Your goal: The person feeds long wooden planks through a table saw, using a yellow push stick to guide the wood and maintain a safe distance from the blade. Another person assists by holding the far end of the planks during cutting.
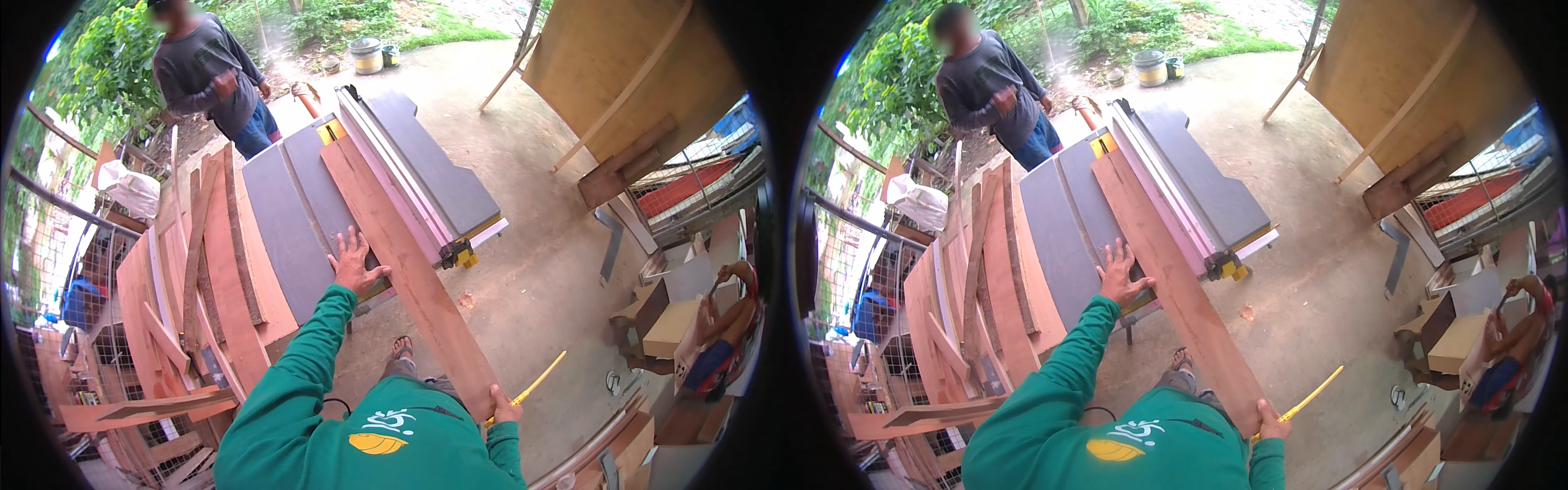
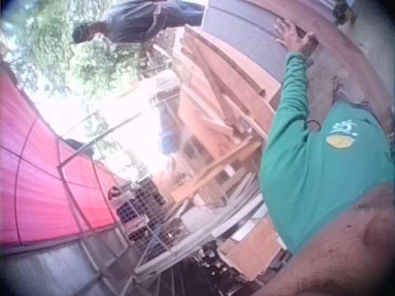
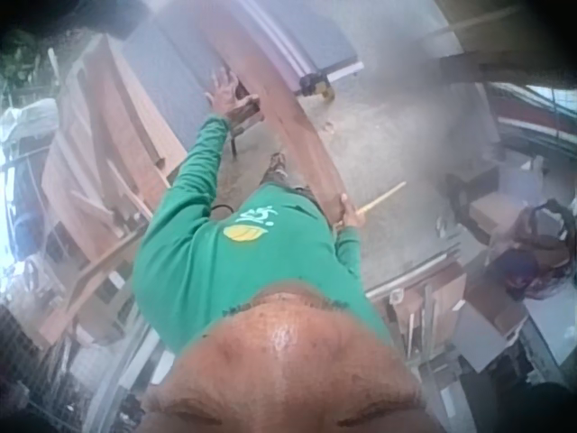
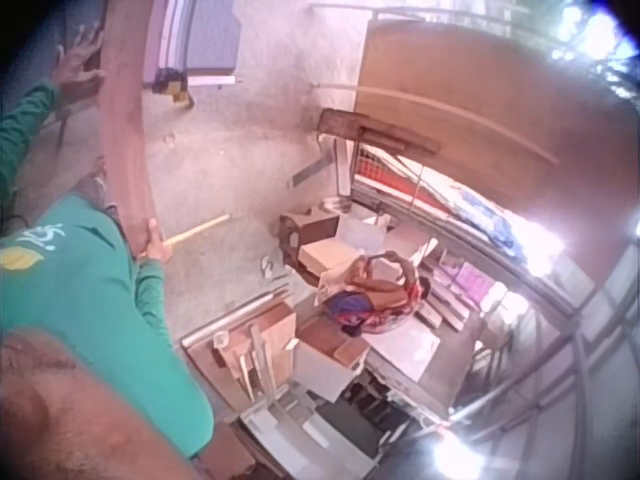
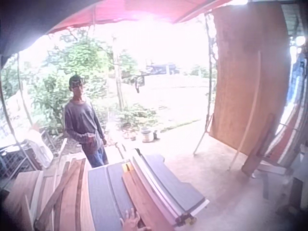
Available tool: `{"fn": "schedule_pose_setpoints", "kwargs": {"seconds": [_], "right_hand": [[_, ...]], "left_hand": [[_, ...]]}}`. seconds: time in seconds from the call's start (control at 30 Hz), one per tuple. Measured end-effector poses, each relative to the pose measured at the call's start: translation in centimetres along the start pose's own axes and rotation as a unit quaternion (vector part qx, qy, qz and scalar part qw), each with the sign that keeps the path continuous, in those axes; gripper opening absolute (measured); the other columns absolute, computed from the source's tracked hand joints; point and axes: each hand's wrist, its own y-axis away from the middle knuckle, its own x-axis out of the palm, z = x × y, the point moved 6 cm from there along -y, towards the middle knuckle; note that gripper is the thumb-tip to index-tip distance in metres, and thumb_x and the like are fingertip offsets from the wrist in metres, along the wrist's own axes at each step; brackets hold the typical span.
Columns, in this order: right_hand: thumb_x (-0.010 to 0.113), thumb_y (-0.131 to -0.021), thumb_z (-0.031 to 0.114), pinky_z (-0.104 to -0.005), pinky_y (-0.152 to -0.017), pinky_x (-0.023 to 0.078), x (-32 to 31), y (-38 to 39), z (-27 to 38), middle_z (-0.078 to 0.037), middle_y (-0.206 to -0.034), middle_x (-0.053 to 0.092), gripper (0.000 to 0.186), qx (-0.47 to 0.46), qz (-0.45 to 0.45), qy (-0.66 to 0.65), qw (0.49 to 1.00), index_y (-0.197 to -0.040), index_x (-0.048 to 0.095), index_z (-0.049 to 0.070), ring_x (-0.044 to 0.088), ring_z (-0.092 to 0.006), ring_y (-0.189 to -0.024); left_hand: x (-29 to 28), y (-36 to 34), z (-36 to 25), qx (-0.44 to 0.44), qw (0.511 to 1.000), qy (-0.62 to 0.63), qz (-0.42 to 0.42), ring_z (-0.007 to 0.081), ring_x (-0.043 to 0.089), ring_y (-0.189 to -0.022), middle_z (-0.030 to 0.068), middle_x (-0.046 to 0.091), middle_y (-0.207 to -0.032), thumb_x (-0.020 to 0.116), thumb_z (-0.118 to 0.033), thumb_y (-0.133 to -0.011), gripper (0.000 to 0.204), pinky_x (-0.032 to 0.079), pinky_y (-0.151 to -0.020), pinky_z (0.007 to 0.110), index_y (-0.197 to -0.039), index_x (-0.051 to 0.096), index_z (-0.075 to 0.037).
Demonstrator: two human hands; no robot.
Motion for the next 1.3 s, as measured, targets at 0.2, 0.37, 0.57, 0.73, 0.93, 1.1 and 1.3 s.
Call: {"fn": "schedule_pose_setpoints", "kwargs": {"seconds": [0.2,0.37,0.57,0.73,0.93,1.1,1.3], "right_hand": [[0.104,-0.073,0.025,-0.0349,-0.079,0.06,0.3,-0.2,0.0,-0.012,-0.099,0.072,0.059,0.004,0.001,0.005,1.0,-0.104,0.07,-0.011,0.068,-0.0203,-0.084],[0.103,-0.074,0.025,-0.036,-0.084,0.059,0.7,0.1,0.6,-0.014,-0.102,0.072,0.063,0.002,0.006,0.009,1.0,-0.11,0.067,-0.012,0.068,-0.0219,-0.087],[0.102,-0.075,0.024,-0.0381,-0.089,0.06,1.4,0.3,1.2,-0.017,-0.108,0.072,0.069,0.006,0.012,0.031,0.999,-0.117,0.065,-0.016,0.07,-0.0243,-0.094],[0.1,-0.076,0.02,-0.0387,-0.094,0.06,2.6,0.5,1.7,-0.021,-0.113,0.074,0.069,0.003,0.035,-0.025,0.999,-0.122,0.064,-0.018,0.071,-0.0264,-0.101],[0.097,-0.077,0.013,-0.0398,-0.099,0.059,3.5,-0.3,0.7,-0.024,-0.121,0.071,0.076,0.009,0.003,-0.008,1.0,-0.131,0.055,-0.021,0.071,-0.0294,-0.106],[0.096,-0.078,0.013,-0.0392,-0.1,0.058,5.1,2.7,4.7,-0.027,-0.128,0.069,0.076,0.004,-0.002,-0.004,1.0,-0.132,0.055,-0.021,0.07,-0.0291,-0.111],[0.097,-0.077,0.017,-0.0398,-0.102,0.058,6.2,1.1,3.5,-0.027,-0.126,0.07,0.077,0.007,0.032,-0.015,0.999,-0.131,0.057,-0.02,0.071,-0.0315,-0.111]], "left_hand": [[-0.3,0.1,-0.1,-0.023,0.999,0.027,-0.026,0.0469,0.001,-0.166,0.0223,0.005,-0.181,0.091,-0.06,-0.076,0.128,0.01,-0.123,0.08,-0.17,0.028,-0.002],[-1.7,0.6,-1.2,-0.103,0.994,0.013,-0.039,0.0477,0.002,-0.166,0.0228,0.001,-0.181,0.094,-0.055,-0.075,0.132,0.01,-0.126,0.076,-0.171,0.022,-0.001],[-2.8,0.2,-2.0,-0.178,0.984,0.0,-0.021,0.0479,0.003,-0.166,0.0204,-0.003,-0.182,0.097,-0.052,-0.072,0.138,0.012,-0.127,0.076,-0.172,0.017,-0.003],[-2.8,-1.4,-0.5,-0.19,0.981,0.025,0.001,0.0513,-0.001,-0.165,0.0204,-0.008,-0.181,0.101,-0.053,-0.065,0.148,0.011,-0.125,0.079,-0.173,0.012,-0.005],[-4.3,-2.6,-0.2,-0.22,0.975,0.028,0.008,0.0524,0.005,-0.164,0.0218,-0.008,-0.181,0.105,-0.05,-0.059,0.155,0.019,-0.125,0.079,-0.174,0.01,-0.007],[-5.3,-3.3,-0.4,-0.251,0.968,0.023,-0.001,0.051,0.005,-0.165,0.0224,-0.008,-0.181,0.105,-0.049,-0.059,0.156,0.019,-0.125,0.078,-0.174,0.008,-0.007],[-5.5,-4.6,0.6,-0.272,0.962,0.028,-0.011,0.048,0.003,-0.166,0.0236,-0.006,-0.181,0.107,-0.049,-0.053,0.162,0.017,-0.126,0.078,-0.174,0.007,-0.008]]}}
